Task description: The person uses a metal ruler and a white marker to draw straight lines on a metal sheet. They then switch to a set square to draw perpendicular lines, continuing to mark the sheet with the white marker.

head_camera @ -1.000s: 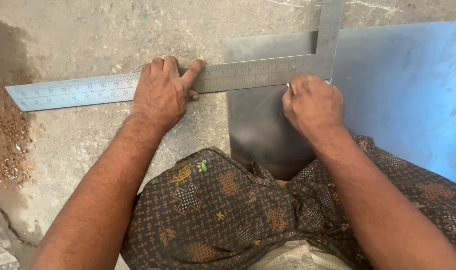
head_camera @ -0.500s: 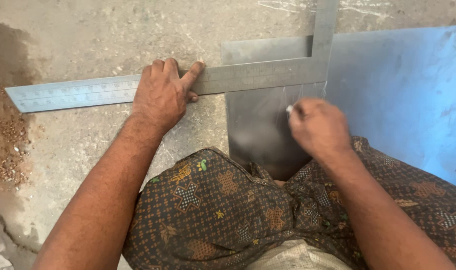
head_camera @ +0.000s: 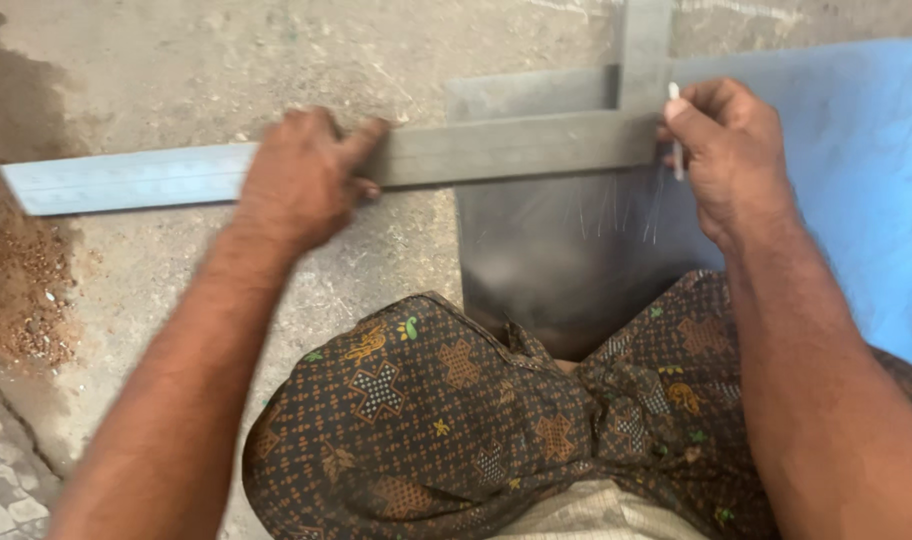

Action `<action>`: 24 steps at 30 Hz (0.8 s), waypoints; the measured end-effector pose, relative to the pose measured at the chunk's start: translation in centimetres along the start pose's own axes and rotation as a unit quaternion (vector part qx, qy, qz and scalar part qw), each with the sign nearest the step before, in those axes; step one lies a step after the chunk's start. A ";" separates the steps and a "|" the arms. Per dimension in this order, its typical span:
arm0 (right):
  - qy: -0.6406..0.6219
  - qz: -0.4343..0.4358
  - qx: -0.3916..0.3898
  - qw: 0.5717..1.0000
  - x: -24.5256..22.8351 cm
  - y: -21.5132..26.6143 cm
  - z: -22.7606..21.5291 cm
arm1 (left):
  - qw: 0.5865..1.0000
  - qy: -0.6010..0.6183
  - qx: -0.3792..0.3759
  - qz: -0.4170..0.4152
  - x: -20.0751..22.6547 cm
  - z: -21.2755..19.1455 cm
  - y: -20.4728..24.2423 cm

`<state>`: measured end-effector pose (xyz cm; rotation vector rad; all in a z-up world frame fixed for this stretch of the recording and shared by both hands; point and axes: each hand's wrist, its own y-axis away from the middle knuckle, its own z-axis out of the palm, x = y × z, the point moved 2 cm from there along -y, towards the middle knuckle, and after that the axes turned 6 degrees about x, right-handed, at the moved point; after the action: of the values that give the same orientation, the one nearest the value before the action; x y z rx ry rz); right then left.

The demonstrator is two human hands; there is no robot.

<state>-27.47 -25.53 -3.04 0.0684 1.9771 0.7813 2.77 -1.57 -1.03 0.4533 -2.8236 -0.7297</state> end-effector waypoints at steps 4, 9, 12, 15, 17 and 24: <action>-0.031 0.004 -0.043 0.999 -0.6 -0.1 1.7 | 0.999 -0.032 0.038 0.008 -2.4 -1.0 0.9; -0.023 0.012 -0.067 0.997 -0.9 0.2 2.9 | 0.997 -0.046 0.065 0.011 -3.3 -0.4 2.4; -0.017 0.008 -0.071 0.997 -1.1 0.4 3.3 | 0.997 -0.021 0.079 0.004 -3.1 0.0 3.3; 0.002 0.004 -0.070 0.998 -1.2 0.6 3.4 | 0.996 0.010 0.088 0.000 -2.9 0.3 3.8; 0.003 0.004 -0.074 0.997 -1.3 0.6 3.5 | 0.995 0.014 0.099 -0.001 -3.0 0.4 3.9; 0.001 0.002 -0.079 0.997 -1.4 0.8 3.7 | 0.993 0.001 0.114 0.011 -3.5 0.7 3.9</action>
<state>-23.98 -23.60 -2.69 -0.0217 1.9113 0.9366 4.92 3.12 -0.03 0.4566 -2.9170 -0.4037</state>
